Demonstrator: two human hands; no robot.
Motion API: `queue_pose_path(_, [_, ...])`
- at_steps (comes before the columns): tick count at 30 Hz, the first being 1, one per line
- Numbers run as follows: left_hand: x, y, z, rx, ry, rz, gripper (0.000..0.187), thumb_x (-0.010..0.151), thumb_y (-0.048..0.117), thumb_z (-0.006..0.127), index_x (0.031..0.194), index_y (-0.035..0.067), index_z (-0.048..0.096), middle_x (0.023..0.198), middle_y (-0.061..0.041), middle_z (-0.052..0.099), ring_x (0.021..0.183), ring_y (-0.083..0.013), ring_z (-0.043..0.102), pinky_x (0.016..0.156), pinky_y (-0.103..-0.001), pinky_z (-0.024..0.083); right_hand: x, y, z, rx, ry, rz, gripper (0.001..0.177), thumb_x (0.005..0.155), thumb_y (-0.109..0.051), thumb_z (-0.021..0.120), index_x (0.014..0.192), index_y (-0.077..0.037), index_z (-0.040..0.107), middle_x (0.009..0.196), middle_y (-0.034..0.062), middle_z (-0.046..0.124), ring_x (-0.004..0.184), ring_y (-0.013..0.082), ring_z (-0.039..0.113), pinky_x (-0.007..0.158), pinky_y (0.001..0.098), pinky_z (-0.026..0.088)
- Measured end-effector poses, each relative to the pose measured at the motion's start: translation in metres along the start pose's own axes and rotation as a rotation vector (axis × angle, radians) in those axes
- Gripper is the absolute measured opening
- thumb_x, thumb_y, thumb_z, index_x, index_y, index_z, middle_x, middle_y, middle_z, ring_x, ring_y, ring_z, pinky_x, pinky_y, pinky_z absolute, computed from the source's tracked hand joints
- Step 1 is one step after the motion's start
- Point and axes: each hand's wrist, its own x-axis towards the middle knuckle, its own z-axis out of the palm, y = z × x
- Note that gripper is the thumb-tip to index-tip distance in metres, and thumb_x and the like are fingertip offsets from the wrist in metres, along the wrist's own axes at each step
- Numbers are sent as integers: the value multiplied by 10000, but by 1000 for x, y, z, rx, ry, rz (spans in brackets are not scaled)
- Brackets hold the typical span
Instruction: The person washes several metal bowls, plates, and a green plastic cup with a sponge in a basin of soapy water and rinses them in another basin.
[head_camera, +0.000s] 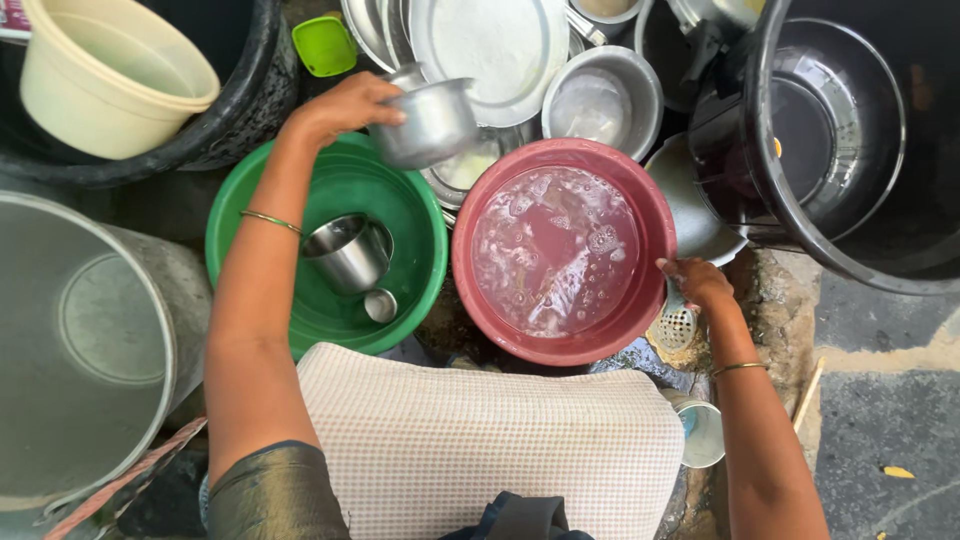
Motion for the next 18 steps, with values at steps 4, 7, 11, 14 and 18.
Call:
queue_pose_path(4, [-2,-36,-10,-549,141,-54,320,930,150,751,1228,42,703,1131,-19,741,1072,-114,667,962,-341,489,3,-1,-1,4,-14,21,672,928,-660,504,1367,-179,668,1098,142,766,670,304,761,800,464,605])
queue_pose_path(7, [8,-57,-12,-840,170,60,269,1018,99,677,1265,-8,676,1112,-75,741,1024,-173,686,991,-398,549,6,1,-3,-67,-25,26,700,953,-692,465,1374,-169,661,1098,158,778,686,294,772,848,471,575])
queue_pose_path(11, [40,-79,14,-1251,412,-141,280,1017,124,563,1252,-12,628,1073,-157,743,991,-274,747,950,-449,589,11,3,0,-53,-18,30,737,955,-701,476,1361,-120,676,1102,172,772,709,303,780,857,474,584])
queue_pose_path(14, [62,-94,44,-1326,462,-178,293,1032,119,518,1276,-27,589,1125,-186,720,1002,-306,755,931,-467,598,13,5,-1,-55,-22,35,748,957,-706,476,1364,-111,678,1097,182,776,708,301,781,849,467,587])
queue_pose_path(18, [69,-94,70,-1428,401,-131,322,1031,112,483,1325,14,567,1187,-166,712,1056,-299,729,960,-465,624,15,1,0,-38,-39,87,724,915,-689,508,1373,-151,667,1124,149,769,720,291,785,828,489,594])
